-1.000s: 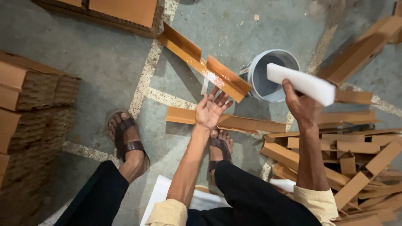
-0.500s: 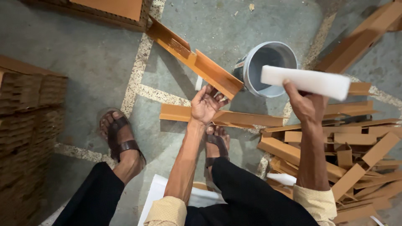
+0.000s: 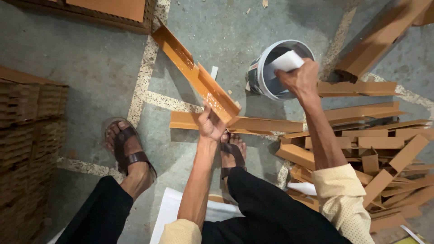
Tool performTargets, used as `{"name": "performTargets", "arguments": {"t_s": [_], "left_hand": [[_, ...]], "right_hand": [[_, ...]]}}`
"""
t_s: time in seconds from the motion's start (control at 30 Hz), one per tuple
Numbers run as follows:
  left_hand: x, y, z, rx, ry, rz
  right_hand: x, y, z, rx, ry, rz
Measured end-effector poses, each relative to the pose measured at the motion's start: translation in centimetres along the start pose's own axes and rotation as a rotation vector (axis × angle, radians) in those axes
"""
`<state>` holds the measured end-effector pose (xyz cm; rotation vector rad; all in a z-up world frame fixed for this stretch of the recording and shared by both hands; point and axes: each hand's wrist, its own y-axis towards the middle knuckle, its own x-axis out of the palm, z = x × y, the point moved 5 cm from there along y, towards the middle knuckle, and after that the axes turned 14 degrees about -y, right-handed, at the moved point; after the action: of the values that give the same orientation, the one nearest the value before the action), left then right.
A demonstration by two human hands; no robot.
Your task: The person applies white adhesive to the edges and grooves of rectangular wooden pieces using a white foam brush. They repeatedly dip the brush into a bucket of glue and spread it along the surfaces of the wood, handling the pieces one at a time.
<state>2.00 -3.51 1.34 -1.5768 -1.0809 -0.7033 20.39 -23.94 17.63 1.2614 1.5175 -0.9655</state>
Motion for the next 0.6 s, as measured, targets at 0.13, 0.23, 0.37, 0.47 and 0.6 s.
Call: {"name": "performTargets", "arguments": {"t_s": [0.13,0.23,0.37,0.47,0.6], "left_hand": [[-2.3,-1.9,0.6,-0.052,-0.010,0.039],[-3.9,-3.0,0.6,-0.116,0.093,0.182],[-3.6,-3.8,0.5,-0.216,0.198,0.112],[-3.8,-4.0,0.3,-0.207,0.227,0.065],[-3.1,-3.5,0.4,-0.164,0.295,0.068]], "right_hand": [[1.1,0.4,0.3,0.175,-0.059,-0.190],[-2.0,-0.6,0.9,0.302,0.266,-0.150],[-8.4,-2.4,1.0,0.198,0.431,-0.043],[-9.2,-2.7,1.8,0.348,0.590,-0.050],[-7.5,-2.5,1.4,0.386,0.646,-0.054]]}}
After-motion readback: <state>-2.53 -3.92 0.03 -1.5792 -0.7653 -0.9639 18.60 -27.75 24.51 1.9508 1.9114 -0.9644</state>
